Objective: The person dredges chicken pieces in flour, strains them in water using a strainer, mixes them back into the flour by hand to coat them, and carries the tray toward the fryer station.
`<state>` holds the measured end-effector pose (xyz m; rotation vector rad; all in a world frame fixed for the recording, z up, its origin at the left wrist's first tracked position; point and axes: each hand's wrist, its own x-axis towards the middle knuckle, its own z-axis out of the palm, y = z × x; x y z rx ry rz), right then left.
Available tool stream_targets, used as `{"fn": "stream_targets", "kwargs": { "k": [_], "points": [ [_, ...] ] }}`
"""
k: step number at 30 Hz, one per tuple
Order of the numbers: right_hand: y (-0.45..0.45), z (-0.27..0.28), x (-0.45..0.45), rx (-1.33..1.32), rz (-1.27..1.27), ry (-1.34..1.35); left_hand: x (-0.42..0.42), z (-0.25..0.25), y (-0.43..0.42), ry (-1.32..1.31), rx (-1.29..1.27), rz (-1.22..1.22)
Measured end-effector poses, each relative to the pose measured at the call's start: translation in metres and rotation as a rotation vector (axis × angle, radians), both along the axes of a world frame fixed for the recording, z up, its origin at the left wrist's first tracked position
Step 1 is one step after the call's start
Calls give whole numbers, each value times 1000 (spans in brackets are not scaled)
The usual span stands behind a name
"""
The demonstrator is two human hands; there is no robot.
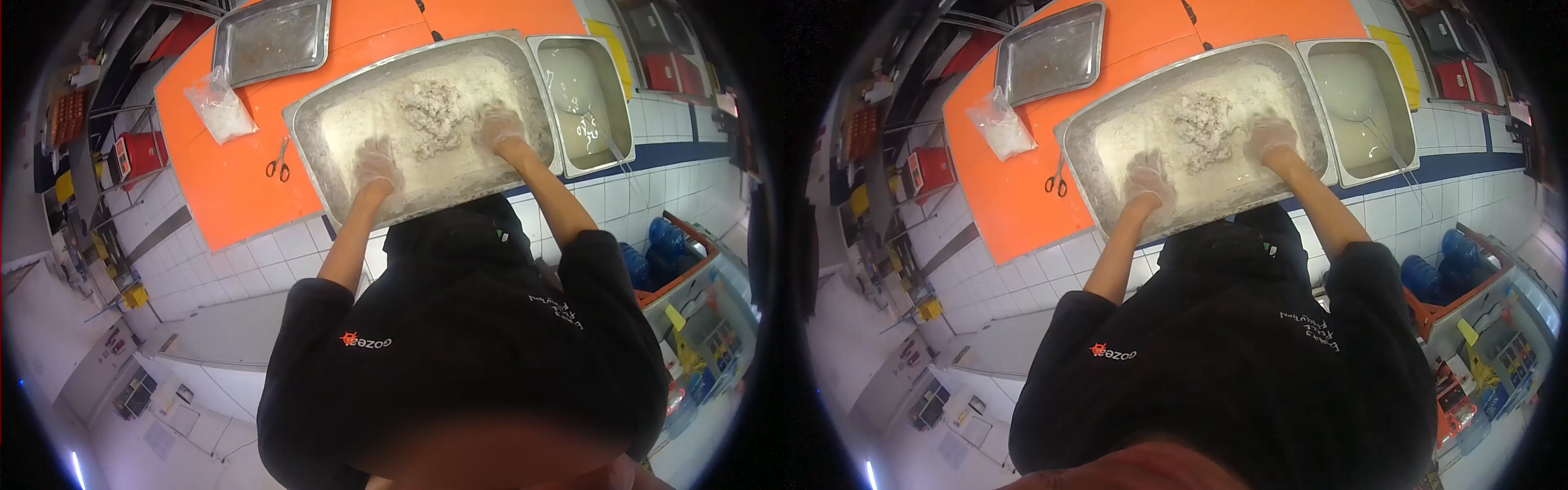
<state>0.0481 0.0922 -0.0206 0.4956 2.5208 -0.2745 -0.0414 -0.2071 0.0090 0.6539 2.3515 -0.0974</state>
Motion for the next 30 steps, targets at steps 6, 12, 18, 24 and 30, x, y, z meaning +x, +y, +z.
{"fn": "stream_targets", "kwargs": {
  "k": [6,12,18,24,30],
  "points": [
    [-32,-26,25,-328,218,-219,48,-53,20,-353,208,177],
    [-64,-47,29,-1157,-228,-35,37,-82,40,-628,477,114],
    [-51,15,6,-1455,-842,336,-8,-43,34,-701,1015,719],
    [-19,22,-67,-257,-388,413,-70,-59,75,-433,416,340],
    [-21,-105,-103,-779,-615,536,-54,-79,111,-727,1073,1268]
  ]
}}
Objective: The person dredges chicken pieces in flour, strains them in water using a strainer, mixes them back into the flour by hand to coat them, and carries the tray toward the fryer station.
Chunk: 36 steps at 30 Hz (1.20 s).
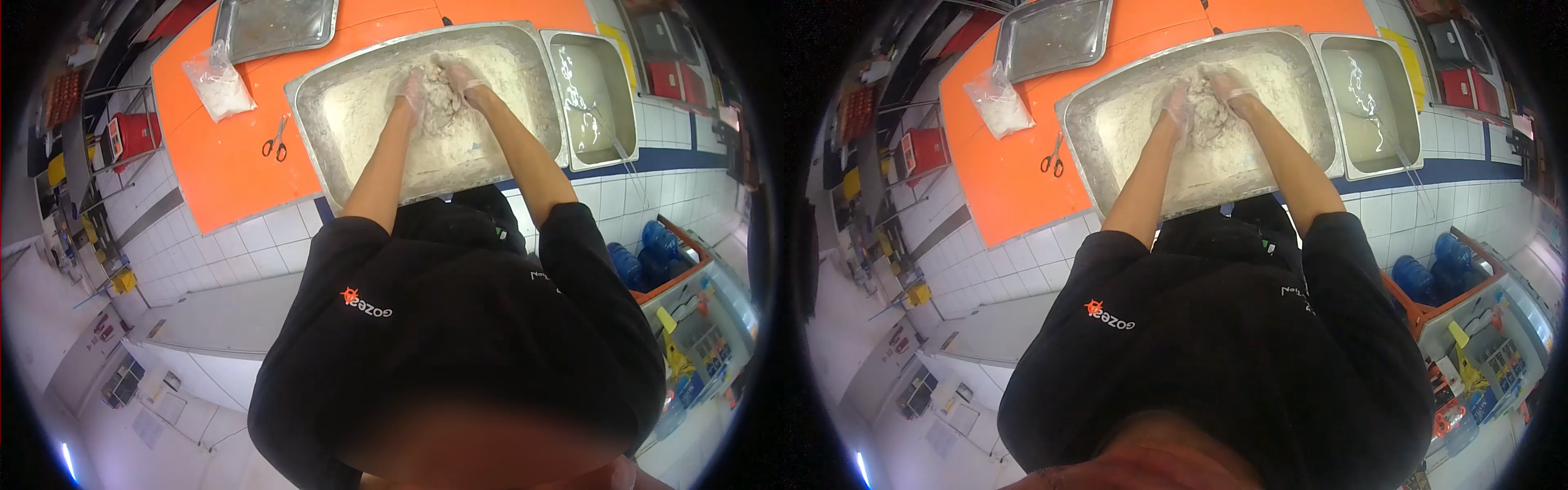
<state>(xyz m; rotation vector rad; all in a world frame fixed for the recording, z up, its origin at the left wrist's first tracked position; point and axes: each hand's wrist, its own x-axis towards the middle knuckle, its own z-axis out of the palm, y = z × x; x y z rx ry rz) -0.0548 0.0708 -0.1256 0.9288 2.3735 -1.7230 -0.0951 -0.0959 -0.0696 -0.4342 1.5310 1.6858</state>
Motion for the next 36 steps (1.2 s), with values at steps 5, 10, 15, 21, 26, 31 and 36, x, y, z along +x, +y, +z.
{"fn": "stream_targets", "kwargs": {
  "k": [5,10,15,21,26,31,36],
  "points": [
    [5,128,41,-559,-122,-107,-4,21,-54,43,274,-490],
    [-19,121,74,547,784,-102,47,70,-48,788,-376,-1109],
    [-45,53,90,946,856,-50,53,22,-49,1112,-651,-1288],
    [-7,106,78,422,455,-192,17,105,-43,517,-547,-843],
    [14,159,85,346,730,-372,24,69,-80,670,-674,-683],
    [-38,139,127,853,726,-308,66,2,-93,1053,-1117,-1180],
    [-42,120,109,187,650,-483,67,50,-60,505,-653,-958]
  ]
}}
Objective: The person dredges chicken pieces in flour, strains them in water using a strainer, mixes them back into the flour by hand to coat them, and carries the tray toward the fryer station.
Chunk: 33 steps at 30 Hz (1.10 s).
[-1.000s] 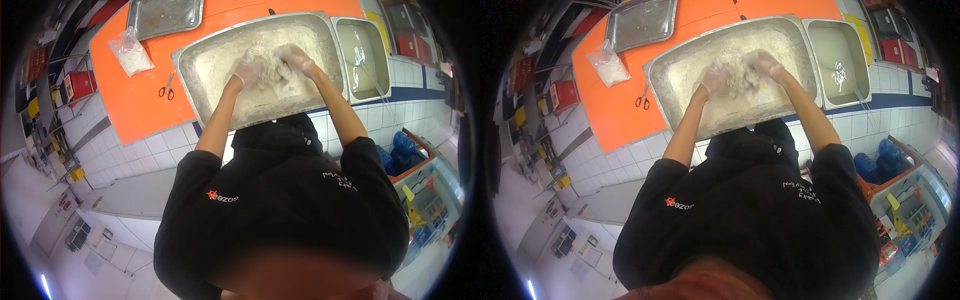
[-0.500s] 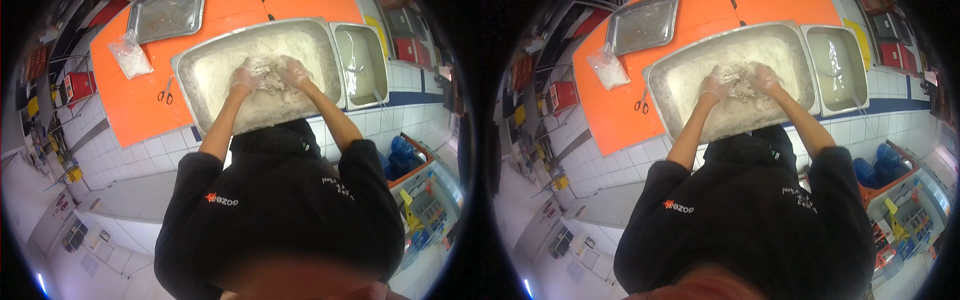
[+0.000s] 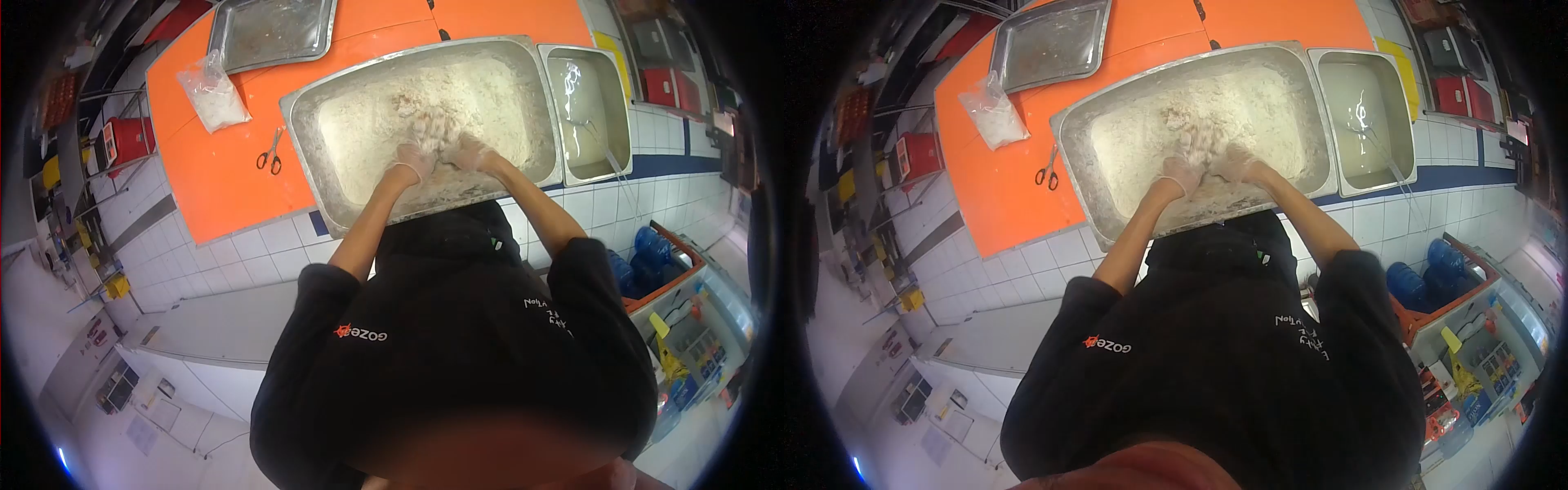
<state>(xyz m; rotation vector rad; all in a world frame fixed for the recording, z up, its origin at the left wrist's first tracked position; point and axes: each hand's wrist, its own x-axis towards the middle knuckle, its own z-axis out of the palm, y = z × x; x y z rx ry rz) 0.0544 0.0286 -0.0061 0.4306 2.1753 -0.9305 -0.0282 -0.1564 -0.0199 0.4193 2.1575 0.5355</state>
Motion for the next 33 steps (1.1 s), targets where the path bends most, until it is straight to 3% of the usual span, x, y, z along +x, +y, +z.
{"fn": "stream_targets", "kwargs": {
  "k": [1,2,4,5,7,8,10,11,13,16,18,20,21,22,23,24,26,27,29,30,31,32,33],
  "points": [
    [5,1,0,-152,-294,-14,-6,11,4,-55,95,130],
    [13,0,-3,-147,-287,-14,-14,4,1,-55,100,136],
    [25,14,-17,-424,-273,392,-35,-32,-18,66,424,290],
    [34,8,-24,-429,-272,391,-47,-52,-24,66,419,292],
    [51,-7,-42,-13,-108,572,-71,-88,-26,568,415,184],
    [55,-12,-51,132,-59,625,-78,-97,-20,564,410,182],
    [45,-17,-80,362,-137,480,-87,-93,0,-50,236,418],
    [43,-25,-95,438,-162,430,-83,-84,11,-46,237,418],
    [36,-54,-107,-30,-404,249,-68,-27,36,-372,636,889],
    [35,-14,-110,-568,-654,123,-71,-52,44,-593,750,843],
    [48,-42,-88,-559,-594,192,-67,-26,41,-605,684,741],
    [47,-22,-67,-412,-615,220,-62,-4,25,-614,614,650],
    [52,-10,-62,-413,-612,214,-60,0,16,-443,672,490],
    [65,-3,-55,-314,-429,221,-62,-1,8,-269,723,328],
    [69,-1,-49,-217,-251,223,-65,-18,0,-273,718,331],
    [69,-7,-51,-221,-255,215,-68,-57,-9,-141,477,264],
    [67,-29,-63,258,-84,551,-66,-105,-6,-20,232,190],
    [52,-28,-77,257,-86,551,-64,-118,10,-125,345,449],
    [14,-23,-107,238,-15,320,-63,-125,24,-235,449,707],
    [15,-40,-106,234,-15,312,-64,-114,29,-440,585,807],
    [15,-69,-106,-63,-9,192,-67,-101,33,-647,718,904],
    [14,-86,-104,-358,-2,70,-73,-83,24,-651,710,908],
    [14,-66,-99,-361,-2,66,-80,-47,5,-540,470,472]
  ]
}}
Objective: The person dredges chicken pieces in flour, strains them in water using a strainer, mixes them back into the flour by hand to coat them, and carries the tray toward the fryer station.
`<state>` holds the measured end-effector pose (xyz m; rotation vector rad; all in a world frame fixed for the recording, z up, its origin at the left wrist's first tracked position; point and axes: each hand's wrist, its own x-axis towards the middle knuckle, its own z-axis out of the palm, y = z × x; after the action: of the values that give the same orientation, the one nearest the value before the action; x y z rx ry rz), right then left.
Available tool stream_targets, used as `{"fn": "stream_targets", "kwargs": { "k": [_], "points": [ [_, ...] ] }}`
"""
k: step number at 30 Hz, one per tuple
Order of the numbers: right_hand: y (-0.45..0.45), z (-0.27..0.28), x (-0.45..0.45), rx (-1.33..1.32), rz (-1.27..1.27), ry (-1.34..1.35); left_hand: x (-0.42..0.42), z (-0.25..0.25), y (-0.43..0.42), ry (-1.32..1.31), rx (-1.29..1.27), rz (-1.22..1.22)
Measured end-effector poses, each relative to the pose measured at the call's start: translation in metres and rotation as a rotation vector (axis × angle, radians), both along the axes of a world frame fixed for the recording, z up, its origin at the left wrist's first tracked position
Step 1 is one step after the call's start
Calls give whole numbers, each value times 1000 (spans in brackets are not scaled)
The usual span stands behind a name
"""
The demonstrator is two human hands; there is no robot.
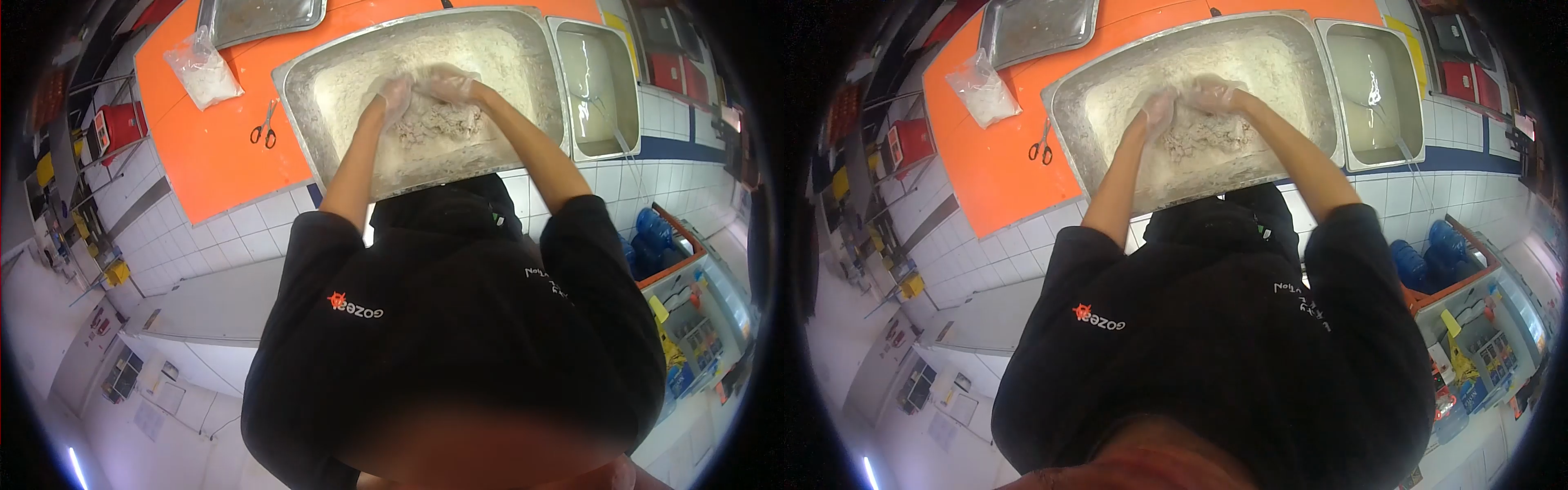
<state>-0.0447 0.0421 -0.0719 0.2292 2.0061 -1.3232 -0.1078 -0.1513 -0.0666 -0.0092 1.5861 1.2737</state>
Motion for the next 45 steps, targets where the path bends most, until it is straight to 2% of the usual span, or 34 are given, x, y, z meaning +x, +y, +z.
{"fn": "stream_targets", "kwargs": {
  "k": [1,2,4,5,6,7,8,9,10,12,13,14,15,17,19,20,22,25,27,28,29,31,32,33,34,35,37,38,39,40,41,42,44,45],
  "points": [
    [0,50,7,186,156,28,1,22,-14,184,-156,-448],
    [-2,96,17,375,312,56,13,29,-22,184,-153,-450],
    [-2,96,50,646,409,128,45,23,-36,903,-528,-685],
    [4,50,80,786,393,312,61,13,-35,697,-549,-604],
    [-2,45,82,787,328,201,66,23,-27,690,-550,-602],
    [-9,43,84,793,262,92,68,41,-17,650,-582,-849],
    [-16,40,83,795,263,93,81,16,-10,522,-505,-535],
    [-22,42,79,612,74,0,90,17,1,414,-395,-218],
    [-24,44,79,423,-113,-92,86,17,6,418,-392,-217],
    [-13,53,88,342,-93,20,74,29,21,241,-375,-165],
    [-12,58,94,196,-293,67,69,40,22,243,-372,-168],
    [-7,61,97,50,-490,117,61,52,18,251,-149,-1],
    [2,77,95,52,-489,112,58,57,10,246,70,166],
    [23,118,86,-189,-327,53,39,55,-20,176,119,38],
    [58,90,95,-194,-450,107,24,46,-22,127,174,-99],
    [69,81,98,-198,-572,155,21,34,-19,263,5,-73],
    [56,105,73,450,-228,-14,22,2,-15,526,-337,-17],
    [50,42,56,530,92,156,48,-56,17,599,-345,63],
    [29,37,30,414,485,354,57,-28,33,476,-270,128],
    [30,42,30,424,483,359,61,0,42,354,-197,192],
    [26,50,37,181,131,239,67,28,45,226,-130,250],
    [40,27,52,580,238,927,65,52,49,41,-20,333],
    [53,30,55,590,240,935,59,53,51,-20,20,361],
    [52,80,60,364,-101,481,54,41,41,-146,193,376],
    [52,96,62,224,-245,239,53,35,27,-277,356,391],
    [52,112,64,117,-415,7,49,40,19,-277,354,396],
    [60,105,68,268,-250,-317,49,57,6,481,239,-88],
    [59,100,71,316,-189,-420,55,52,5,488,240,-90],
    [39,80,87,535,-20,26,70,37,1,700,-66,-414],
    [17,84,94,731,198,163,85,30,0,890,-385,-737],
    [-6,89,100,950,395,310,80,90,20,750,-485,-902],
    [-13,78,93,953,390,309,85,66,31,755,-482,-906],
    [-16,41,92,993,209,219,98,0,39,923,-488,-658],
    [-9,25,91,958,94,229,82,52,38,789,-433,-585]
  ]
}}
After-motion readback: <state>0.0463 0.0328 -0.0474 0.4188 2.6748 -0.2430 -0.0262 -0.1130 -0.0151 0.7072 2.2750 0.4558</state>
